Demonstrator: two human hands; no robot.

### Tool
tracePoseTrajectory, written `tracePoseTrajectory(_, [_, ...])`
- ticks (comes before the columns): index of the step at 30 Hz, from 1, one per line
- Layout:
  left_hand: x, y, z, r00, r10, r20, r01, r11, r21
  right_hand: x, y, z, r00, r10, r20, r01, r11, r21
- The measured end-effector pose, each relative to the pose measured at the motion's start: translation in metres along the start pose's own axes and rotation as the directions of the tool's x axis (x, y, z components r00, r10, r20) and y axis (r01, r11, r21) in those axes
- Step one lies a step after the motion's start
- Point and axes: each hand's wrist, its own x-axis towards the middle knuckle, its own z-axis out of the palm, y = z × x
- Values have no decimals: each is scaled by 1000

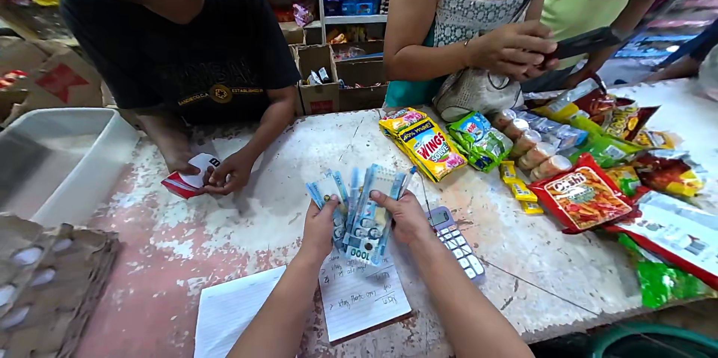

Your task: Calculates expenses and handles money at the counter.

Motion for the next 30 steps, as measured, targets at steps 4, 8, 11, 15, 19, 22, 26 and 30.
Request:
tracePoseTrajectory(4, [1, -6, -3, 996, 85, 38, -86, 996, 32, -1, 4, -1, 995, 33, 92, -25, 995, -92])
tracePoseTrajectory(8, [-3, -5, 0, 997, 66, 38, -68, 996, 62, -1, 12, 3, 996, 17, 86, -6, 992, -128])
tracePoseTrajectory(11, [-2, 0, 0, 999, -24, -22, 24, 1000, -3, -2, 2, -4, 999, 23, 25, -22, 999, -42])
tracePoseTrajectory(15, [-7, 4, -10, 954, -205, 217, 197, 979, 60, -5, 10, -10, 995, 10, 98, 6, 986, -165])
tracePoseTrajectory(19, [-14, 2, -6, 875, -335, 349, 241, 927, 286, -3, 31, 6, 976, -84, 199, 186, 794, -579])
tracePoseTrajectory(22, [-13, 7, -2, 912, -345, 223, 328, 938, 113, -6, 24, 4, 973, -66, 223, 194, 761, -619])
tracePoseTrajectory(26, [0, 7, -16, 934, -138, 331, 229, 940, -253, -9, 18, 1, 947, 3, 322, 203, 770, -605])
tracePoseTrajectory(30, [3, 6, -13, 993, -76, 87, 103, 924, -368, -1, 28, 3, 905, 83, 418, 218, 753, -621])
